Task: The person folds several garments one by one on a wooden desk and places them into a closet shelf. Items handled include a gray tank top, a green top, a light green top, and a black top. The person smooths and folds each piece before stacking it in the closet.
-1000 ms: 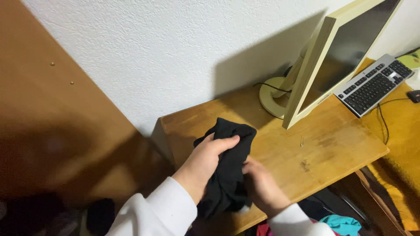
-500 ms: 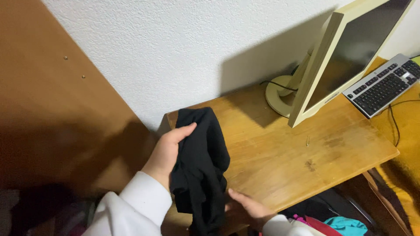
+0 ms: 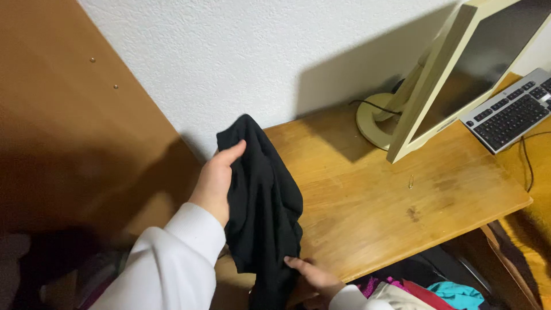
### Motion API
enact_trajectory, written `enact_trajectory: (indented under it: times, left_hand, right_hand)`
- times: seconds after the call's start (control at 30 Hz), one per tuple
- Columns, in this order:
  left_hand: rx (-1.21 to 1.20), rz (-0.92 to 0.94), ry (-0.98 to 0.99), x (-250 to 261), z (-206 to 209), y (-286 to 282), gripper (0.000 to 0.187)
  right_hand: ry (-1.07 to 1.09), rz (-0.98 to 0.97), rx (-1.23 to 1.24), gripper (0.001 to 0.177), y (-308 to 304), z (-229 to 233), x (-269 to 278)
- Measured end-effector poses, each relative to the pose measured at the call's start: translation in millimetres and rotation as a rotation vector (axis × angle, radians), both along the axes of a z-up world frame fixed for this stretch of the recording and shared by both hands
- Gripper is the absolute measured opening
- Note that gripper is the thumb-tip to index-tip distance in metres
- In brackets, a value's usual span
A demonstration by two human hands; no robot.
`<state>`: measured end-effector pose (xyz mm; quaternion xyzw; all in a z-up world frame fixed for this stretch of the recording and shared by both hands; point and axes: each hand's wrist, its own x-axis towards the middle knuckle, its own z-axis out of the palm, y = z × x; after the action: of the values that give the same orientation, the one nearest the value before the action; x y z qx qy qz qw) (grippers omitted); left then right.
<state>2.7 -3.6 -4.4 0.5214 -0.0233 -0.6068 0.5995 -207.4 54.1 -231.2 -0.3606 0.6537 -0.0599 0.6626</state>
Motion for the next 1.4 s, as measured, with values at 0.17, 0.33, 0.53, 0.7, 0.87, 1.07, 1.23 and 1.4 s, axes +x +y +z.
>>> enact_trajectory:
  times: [0.17,0.33,0.53,0.7,0.87,1.07,1.23,1.4]
  left_hand:
    - [-0.057,0.081,0.123,18.7,-22.7,-12.7,0.026]
    - [0.018,0.103,0.029,38.6,-34.5,-8.8,0.020]
    - [0.234,-0.265,-0.830,40.1,-96.8,-7.4,0.019]
    - [-0.105,-0.518,-1.234,-28.0,-38.9,18.6,0.048]
    - [-0.454,-0.751,-1.371,-62.5,12.7,13.8,0.054]
    - [-0.454,-0.803,-1.179,-58.3,86.7,-15.9,0.021]
    - [-0.458,-0.615,-1.313,-55.6,106.1,-34.9,0.011]
    - [-0.628,-0.252,-1.432,-36.2,111.6,-66.2,0.010]
  right_hand:
    - [0.036,-0.146,0.185,0.019,6.5,-53.6,3.4]
    - [-0.356,-0.530,0.050,0.010,-32.4,-63.1,-19.4]
    - [-0.891,-0.544,-0.244,0.010,-74.7,45.6,-42.0]
    - [-1.186,-0.486,-0.302,0.021,-81.1,136.0,-32.9]
    - [-1.323,-0.410,-0.416,0.019,-75.6,204.4,-20.1]
    - [-1.233,-0.271,-0.782,0.011,-84.4,267.1,-17.2]
    - [-0.934,-0.358,-0.998,0.027,-86.9,261.4,-5.5]
    - [-0.174,0.145,-1.091,0.082,-112.2,185.8,-23.1]
